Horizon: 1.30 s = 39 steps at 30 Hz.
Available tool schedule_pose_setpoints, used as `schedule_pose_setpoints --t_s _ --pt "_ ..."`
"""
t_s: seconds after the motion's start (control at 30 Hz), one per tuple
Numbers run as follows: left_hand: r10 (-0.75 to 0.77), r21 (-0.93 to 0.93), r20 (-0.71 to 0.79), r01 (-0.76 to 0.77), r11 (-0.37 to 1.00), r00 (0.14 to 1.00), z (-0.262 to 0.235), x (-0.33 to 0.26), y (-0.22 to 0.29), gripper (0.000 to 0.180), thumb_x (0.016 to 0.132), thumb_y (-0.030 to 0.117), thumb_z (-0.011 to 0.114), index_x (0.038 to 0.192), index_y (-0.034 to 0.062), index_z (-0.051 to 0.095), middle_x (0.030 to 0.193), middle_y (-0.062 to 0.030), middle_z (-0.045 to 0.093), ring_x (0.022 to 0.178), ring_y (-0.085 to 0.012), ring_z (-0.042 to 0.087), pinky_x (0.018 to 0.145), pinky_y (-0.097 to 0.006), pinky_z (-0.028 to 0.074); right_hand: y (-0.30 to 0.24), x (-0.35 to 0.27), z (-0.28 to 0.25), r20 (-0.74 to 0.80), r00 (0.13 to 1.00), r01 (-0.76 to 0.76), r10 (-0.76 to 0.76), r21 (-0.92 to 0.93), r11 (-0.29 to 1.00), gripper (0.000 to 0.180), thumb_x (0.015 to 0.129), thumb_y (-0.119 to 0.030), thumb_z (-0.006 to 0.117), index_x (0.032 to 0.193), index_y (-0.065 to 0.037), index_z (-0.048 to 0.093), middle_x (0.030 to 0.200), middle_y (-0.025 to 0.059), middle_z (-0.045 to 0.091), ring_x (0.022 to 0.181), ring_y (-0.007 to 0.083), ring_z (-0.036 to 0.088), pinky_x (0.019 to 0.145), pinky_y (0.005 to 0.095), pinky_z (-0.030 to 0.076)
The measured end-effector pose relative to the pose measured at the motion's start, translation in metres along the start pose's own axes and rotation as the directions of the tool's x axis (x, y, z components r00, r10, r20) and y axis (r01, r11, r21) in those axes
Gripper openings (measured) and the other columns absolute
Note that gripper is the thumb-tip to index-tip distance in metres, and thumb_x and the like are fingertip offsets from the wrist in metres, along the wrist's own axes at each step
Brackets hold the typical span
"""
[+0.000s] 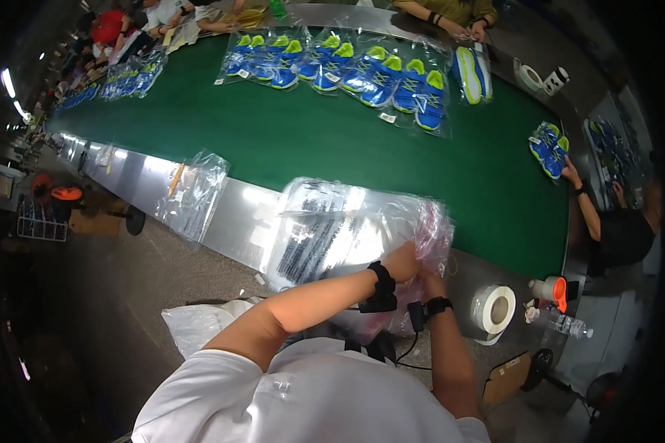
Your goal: Organizing and preparing plastic bags for packing shoes at an assembly line station.
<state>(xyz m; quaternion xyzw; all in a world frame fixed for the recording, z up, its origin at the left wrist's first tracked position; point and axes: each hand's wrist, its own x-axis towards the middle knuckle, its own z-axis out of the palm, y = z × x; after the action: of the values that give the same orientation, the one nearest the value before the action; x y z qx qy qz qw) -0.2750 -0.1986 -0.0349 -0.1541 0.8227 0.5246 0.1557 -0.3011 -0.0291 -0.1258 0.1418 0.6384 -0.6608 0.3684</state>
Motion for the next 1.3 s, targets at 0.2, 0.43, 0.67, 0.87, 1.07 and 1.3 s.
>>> schedule_pose_setpoints --t_s 0.2,0.43,0.67,0.87,1.07,1.3 --pt "-0.038 -0.449 0.196 0.124 0.885 0.98 0.058 0.045 -0.047 0.035 0.08 0.034 0.063 0.087 -0.0003 0.058 0.082 -0.0095 0.061 0.064 -0.0129 0.058 0.054 -0.029 0.045 -0.008 -0.018 -0.005 0.227 0.966 -0.192 0.122 0.319 0.928 0.055 0.091 -0.045 0.046 0.128 -0.006 0.04 0.118 0.0059 0.051 0.103 0.0196 0.053 0.087 0.0352 0.046" --pt "0.07 -0.791 0.263 0.174 0.586 0.962 0.029 0.021 -0.037 0.034 0.087 0.035 0.056 0.097 0.0026 0.057 0.078 -0.0024 0.054 0.071 -0.0097 0.05 0.062 -0.029 0.044 -0.008 -0.013 0.026 -0.03 1.0 0.001 -0.006 -0.167 0.986 0.054 0.071 -0.003 0.067 0.12 -0.004 0.047 0.112 0.0086 0.055 0.097 0.0203 0.056 0.082 0.0326 0.047" --pt "0.206 -0.425 -0.057 -0.211 0.881 0.977 -0.069 -0.039 -0.086 0.028 0.086 0.012 0.058 0.113 0.0033 0.056 0.11 -0.0113 0.057 0.1 -0.0209 0.055 0.084 -0.03 0.045 0.004 0.002 0.025 -0.146 0.986 -0.084 0.079 -0.031 0.996 0.051 0.069 0.005 0.067 0.116 -0.001 0.051 0.104 0.0098 0.06 0.092 0.0247 0.059 0.079 0.036 0.049" --pt "-0.352 -0.586 -0.529 -0.033 0.81 0.772 -0.251 -0.129 -0.243 0.014 0.091 0.014 0.051 0.096 0.0018 0.055 0.087 -0.0058 0.06 0.075 -0.0103 0.055 0.068 -0.023 0.047 0.004 0.014 0.036 -0.136 0.966 -0.238 0.219 -0.139 0.961 0.062 0.069 -0.003 0.071 0.122 0.006 0.042 0.103 0.0142 0.06 0.095 0.0245 0.059 0.079 0.0352 0.049" --pt "-0.296 0.103 -0.811 0.62 0.777 0.505 -0.372 -0.173 -0.397 0.046 0.074 0.023 0.066 0.112 0.001 0.053 0.11 -0.0197 0.054 0.104 -0.0344 0.051 0.092 -0.039 0.041 0.028 0.016 -0.01 -0.301 0.939 -0.233 0.168 -0.195 0.953 0.047 0.067 -0.002 0.069 0.111 0.004 0.055 0.097 0.012 0.062 0.086 0.0245 0.059 0.076 0.0376 0.049" --pt "-0.489 0.016 -0.797 0.822 0.569 0.354 -0.481 -0.165 -0.432 0.081 0.071 0.031 0.072 0.135 0.0111 0.028 0.136 -0.0114 0.037 0.128 -0.0301 0.032 0.102 -0.048 0.031 0.028 0.019 -0.012 -0.355 0.932 -0.161 0.078 -0.21 0.964 0.049 0.066 -0.003 0.07 0.111 0.005 0.055 0.095 0.0123 0.062 0.081 0.0259 0.06 0.074 0.0382 0.049"
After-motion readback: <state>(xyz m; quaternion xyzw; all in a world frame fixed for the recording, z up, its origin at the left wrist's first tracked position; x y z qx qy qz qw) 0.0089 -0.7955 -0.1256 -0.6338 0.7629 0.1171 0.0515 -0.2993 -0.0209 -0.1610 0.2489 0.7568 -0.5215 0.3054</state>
